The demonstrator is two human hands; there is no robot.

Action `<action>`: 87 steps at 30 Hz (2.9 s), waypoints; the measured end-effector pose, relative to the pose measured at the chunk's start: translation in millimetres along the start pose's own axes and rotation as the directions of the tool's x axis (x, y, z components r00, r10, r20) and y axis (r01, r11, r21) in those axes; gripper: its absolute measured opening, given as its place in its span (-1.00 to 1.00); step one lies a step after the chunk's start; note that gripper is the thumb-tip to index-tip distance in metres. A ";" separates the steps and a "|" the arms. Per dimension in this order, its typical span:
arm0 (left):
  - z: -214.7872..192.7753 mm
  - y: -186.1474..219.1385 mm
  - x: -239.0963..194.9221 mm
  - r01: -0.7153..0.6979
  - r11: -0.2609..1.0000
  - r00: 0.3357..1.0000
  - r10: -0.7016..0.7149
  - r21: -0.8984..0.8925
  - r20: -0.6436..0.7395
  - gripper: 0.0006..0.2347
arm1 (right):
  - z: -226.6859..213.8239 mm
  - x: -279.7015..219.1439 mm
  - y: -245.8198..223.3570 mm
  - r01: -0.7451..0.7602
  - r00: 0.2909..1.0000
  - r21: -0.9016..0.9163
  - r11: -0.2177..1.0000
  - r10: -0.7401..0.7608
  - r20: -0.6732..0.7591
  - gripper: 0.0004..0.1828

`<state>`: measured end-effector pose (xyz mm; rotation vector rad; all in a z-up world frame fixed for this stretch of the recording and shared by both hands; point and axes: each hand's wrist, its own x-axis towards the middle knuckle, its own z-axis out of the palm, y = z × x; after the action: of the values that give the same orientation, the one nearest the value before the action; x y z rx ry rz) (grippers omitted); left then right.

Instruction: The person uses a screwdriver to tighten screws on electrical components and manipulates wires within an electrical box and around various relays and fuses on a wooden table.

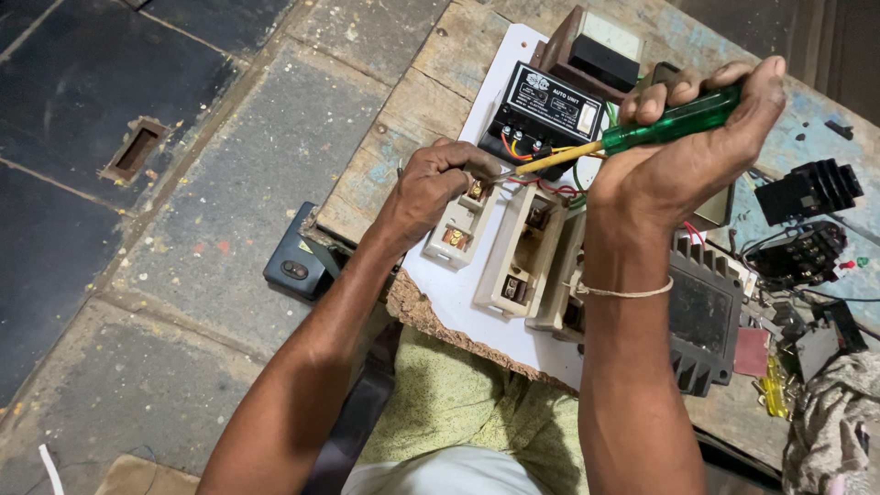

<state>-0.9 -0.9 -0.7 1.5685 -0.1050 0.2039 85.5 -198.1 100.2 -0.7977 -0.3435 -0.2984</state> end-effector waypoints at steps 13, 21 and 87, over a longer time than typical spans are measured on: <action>0.5 -5.5 1.8 -0.026 0.998 1.000 0.026 -0.055 0.001 -0.70 | 43.1 -9.5 -3.6 0.073 0.953 -0.174 0.982 -0.017 0.303 -0.76; 0.9 -1.7 1.7 -0.038 0.999 0.999 0.038 0.020 -0.012 -0.77 | 81.9 20.6 -8.6 -0.158 0.504 -0.111 0.981 0.177 0.846 -0.70; 0.9 -13.5 4.0 0.039 0.983 0.997 -0.027 -0.180 0.068 -0.65 | 90.0 35.7 -1.7 -0.374 0.268 -0.240 0.896 0.352 0.897 -0.54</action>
<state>5.7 -1.4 -13.2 1.3945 -0.1446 0.1129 100.4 -137.5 174.2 -0.9431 -1.2411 0.6959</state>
